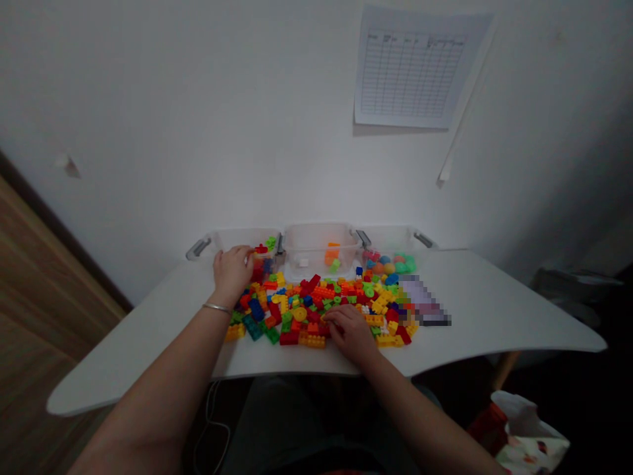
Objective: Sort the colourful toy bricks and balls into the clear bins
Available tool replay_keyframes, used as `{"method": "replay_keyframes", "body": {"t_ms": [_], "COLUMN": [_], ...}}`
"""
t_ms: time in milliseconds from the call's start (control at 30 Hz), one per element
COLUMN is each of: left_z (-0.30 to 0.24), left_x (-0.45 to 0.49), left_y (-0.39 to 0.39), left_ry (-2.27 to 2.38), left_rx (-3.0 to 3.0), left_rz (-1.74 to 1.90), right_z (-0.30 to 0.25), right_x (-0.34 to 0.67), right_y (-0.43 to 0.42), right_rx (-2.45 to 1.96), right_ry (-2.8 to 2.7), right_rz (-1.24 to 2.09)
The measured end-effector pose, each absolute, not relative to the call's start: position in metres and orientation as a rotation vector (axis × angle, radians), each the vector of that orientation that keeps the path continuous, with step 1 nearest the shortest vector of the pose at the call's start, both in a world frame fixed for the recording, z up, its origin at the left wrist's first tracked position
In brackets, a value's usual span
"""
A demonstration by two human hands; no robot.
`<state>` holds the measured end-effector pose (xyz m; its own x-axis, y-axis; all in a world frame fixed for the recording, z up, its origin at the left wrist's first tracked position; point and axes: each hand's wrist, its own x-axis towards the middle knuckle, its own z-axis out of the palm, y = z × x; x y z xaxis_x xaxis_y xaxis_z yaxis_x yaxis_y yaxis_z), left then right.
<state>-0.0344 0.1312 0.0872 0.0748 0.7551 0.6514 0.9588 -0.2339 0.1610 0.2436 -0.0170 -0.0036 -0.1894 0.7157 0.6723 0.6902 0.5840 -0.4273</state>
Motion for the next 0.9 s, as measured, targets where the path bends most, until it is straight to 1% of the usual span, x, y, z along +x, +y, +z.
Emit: {"method": "replay_keyframes", "body": {"t_ms": [100, 200, 333, 533, 600, 700, 900], "left_z": [0.087, 0.085, 0.080, 0.079, 0.076, 0.063, 0.035], "left_x": [-0.031, -0.031, -0.036, -0.029, -0.019, -0.001, 0.028], "left_y": [0.133, 0.133, 0.131, 0.112, 0.097, 0.071, 0.033], "left_ry": [-1.794, -1.784, -1.743, -1.714, -1.653, -1.535, -1.523], "left_rx": [-2.076, -2.075, -2.126, -2.143, -2.166, -2.334, -2.498], "left_rz": [-0.715, -0.629, -0.667, -0.928, -0.960, -0.916, -0.740], "right_z": [-0.004, -0.003, -0.004, -0.004, -0.004, -0.003, -0.004], "right_x": [0.244, 0.244, 0.244, 0.244, 0.244, 0.244, 0.244], "right_y": [-0.017, -0.016, -0.016, -0.016, -0.016, -0.016, -0.016], "right_rx": [-1.131, -1.131, -1.137, -1.121, -1.126, -1.137, -1.145], "right_ry": [-1.918, -1.922, -1.916, -1.915, -1.923, -1.925, -1.928], "right_rz": [0.044, 0.064, 0.073, 0.077, 0.080, 0.082, 0.071]}}
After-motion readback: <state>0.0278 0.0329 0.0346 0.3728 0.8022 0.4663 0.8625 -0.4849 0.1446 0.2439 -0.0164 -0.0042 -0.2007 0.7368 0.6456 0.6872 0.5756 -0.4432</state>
